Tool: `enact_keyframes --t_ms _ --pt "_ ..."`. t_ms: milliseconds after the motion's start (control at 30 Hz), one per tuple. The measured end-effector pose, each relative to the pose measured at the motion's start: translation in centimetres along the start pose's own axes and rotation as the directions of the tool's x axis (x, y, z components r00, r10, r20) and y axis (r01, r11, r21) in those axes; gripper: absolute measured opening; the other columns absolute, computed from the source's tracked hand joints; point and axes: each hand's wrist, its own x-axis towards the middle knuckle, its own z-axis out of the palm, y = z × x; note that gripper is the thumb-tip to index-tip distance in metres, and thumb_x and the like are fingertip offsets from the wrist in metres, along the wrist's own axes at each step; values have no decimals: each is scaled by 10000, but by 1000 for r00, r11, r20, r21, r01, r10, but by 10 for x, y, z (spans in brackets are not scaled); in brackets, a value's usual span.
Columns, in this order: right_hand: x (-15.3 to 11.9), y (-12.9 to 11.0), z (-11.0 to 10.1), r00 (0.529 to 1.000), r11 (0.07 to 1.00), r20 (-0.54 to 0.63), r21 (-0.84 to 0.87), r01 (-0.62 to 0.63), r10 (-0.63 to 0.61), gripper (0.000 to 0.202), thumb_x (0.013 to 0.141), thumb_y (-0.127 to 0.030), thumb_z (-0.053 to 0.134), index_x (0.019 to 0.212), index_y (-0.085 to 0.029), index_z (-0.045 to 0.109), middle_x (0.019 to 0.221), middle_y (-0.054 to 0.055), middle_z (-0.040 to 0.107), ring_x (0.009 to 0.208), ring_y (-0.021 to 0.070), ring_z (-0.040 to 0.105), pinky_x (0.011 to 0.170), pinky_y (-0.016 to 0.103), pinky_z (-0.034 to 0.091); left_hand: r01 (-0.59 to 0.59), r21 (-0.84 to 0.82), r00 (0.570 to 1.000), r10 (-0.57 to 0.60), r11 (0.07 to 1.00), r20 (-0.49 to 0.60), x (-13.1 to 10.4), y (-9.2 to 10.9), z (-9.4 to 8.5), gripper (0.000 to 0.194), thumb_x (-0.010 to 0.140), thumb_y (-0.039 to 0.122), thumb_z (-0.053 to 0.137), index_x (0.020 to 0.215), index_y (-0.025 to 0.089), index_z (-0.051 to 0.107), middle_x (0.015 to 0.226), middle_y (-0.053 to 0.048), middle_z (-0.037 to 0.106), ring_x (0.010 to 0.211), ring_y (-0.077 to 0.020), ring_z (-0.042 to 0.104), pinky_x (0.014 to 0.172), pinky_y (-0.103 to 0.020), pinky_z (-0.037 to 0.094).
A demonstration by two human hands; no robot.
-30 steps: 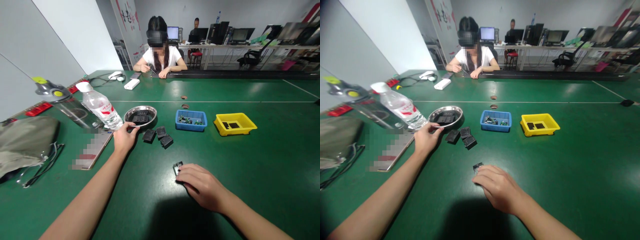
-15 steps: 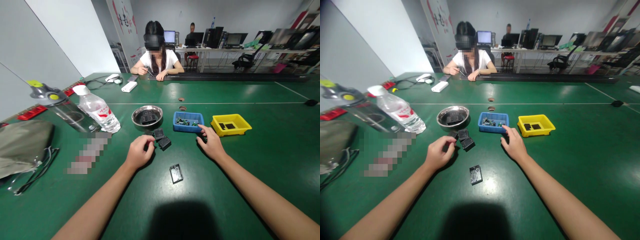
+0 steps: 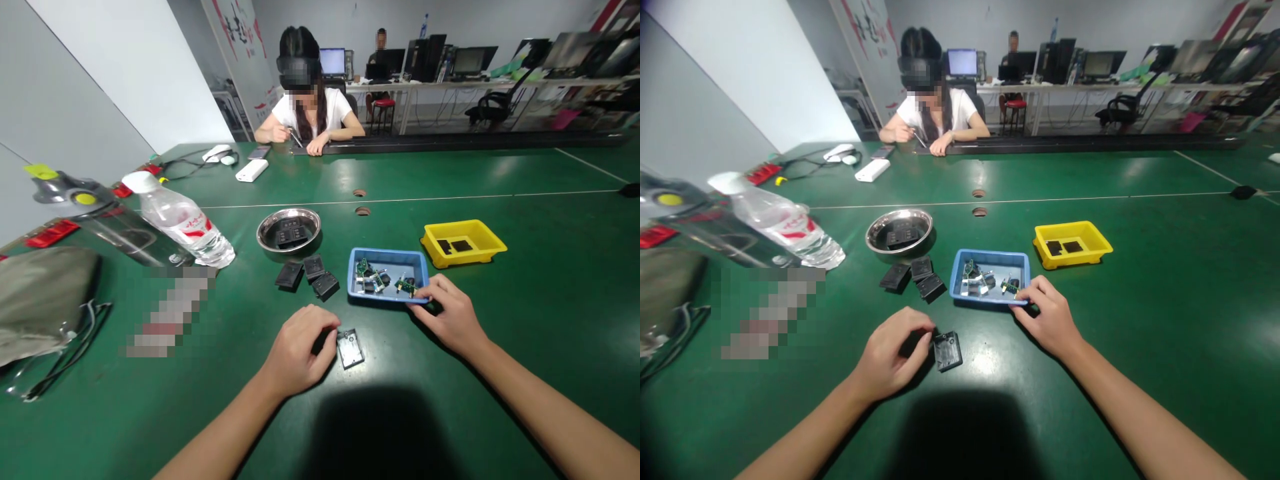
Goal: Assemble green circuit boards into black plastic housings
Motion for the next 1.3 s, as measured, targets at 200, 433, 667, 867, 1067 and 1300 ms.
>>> enact_keyframes --t_ms 200,433,667,867,1067,1300 --pt "-10 -12 -12 993 993 -5 3 120 -120 92 879 -120 691 868 -209 706 853 37 615 764 175 637 666 290 534 8 35 999 -9 999 41 5 1 2 219 956 107 596 1158 183 632 1091 -104 666 1000 -196 672 876 -320 578" --pt "-3 -13 -9 982 983 34 5 186 -186 117 872 -110 677 889 -218 716 876 51 631 798 193 657 665 313 568 -61 82 995 54 995 78 7 0 3 266 959 113 599 1214 181 628 1169 -129 679 1081 -227 659 941 -371 564" --pt "-2 -17 -8 965 966 41 -7 258 -258 115 891 -128 659 863 -224 714 859 56 629 825 208 649 689 336 573 -183 154 983 182 971 22 16 7 17 218 931 104 649 1138 171 657 1090 -92 754 998 -222 662 906 -379 530" --pt "-5 -18 -6 960 961 54 -11 276 -275 108 912 -151 650 880 -232 715 878 67 635 834 214 638 709 353 579 -142 188 985 120 972 122 51 25 30 134 984 209 620 1106 187 669 1073 -71 771 943 -222 670 867 -398 499" --pt "-7 -14 -4 960 960 43 -26 278 -277 111 904 -141 645 864 -224 708 882 71 631 847 217 635 726 358 582 -100 307 920 -29 946 391 84 32 44 199 968 306 680 1104 161 685 1050 -98 753 951 -287 684 835 -430 483" --pt "-5 -13 -3 978 978 -3 10 210 -210 130 865 -116 641 845 -229 703 854 45 622 823 204 641 724 344 575 -116 297 949 18 948 314 89 22 55 156 996 210 599 879 153 685 810 -77 715 782 -232 665 733 -368 468"
